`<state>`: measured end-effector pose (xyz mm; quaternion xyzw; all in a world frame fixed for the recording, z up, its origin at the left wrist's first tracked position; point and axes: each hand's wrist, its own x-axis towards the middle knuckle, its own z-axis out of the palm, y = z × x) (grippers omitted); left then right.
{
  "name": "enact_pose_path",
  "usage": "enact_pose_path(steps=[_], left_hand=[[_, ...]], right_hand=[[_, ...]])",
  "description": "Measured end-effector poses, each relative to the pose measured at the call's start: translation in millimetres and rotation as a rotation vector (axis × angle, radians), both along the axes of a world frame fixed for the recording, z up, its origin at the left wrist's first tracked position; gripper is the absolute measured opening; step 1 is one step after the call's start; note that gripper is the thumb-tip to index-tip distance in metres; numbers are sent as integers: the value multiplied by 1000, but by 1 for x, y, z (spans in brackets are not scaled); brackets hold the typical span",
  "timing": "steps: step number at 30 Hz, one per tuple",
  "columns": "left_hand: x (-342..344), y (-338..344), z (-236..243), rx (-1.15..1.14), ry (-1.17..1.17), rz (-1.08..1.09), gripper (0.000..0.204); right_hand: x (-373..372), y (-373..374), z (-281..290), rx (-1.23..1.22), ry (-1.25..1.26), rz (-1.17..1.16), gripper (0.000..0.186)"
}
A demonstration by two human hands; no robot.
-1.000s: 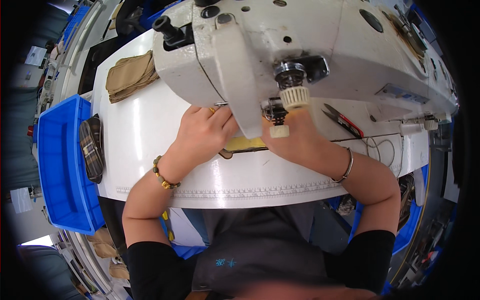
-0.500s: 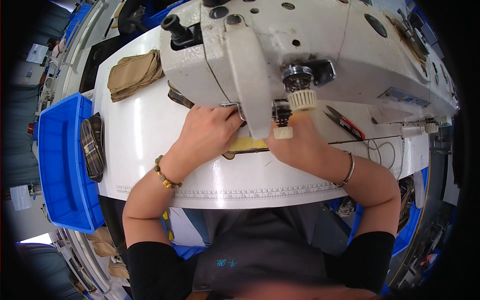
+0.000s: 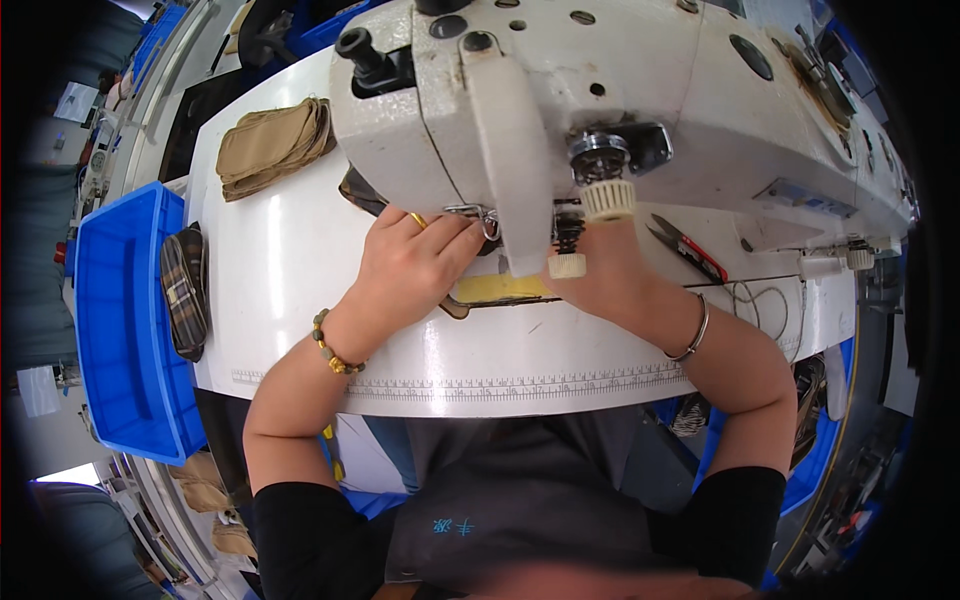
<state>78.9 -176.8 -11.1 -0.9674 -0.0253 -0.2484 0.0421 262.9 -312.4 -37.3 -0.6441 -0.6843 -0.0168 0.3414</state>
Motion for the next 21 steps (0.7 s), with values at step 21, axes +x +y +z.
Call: enact_pose_path(steps=[21], left_hand=[[5,9,1,-229,-5,17,16]], right_hand=[[2,15,-10,128,-69,51,8]])
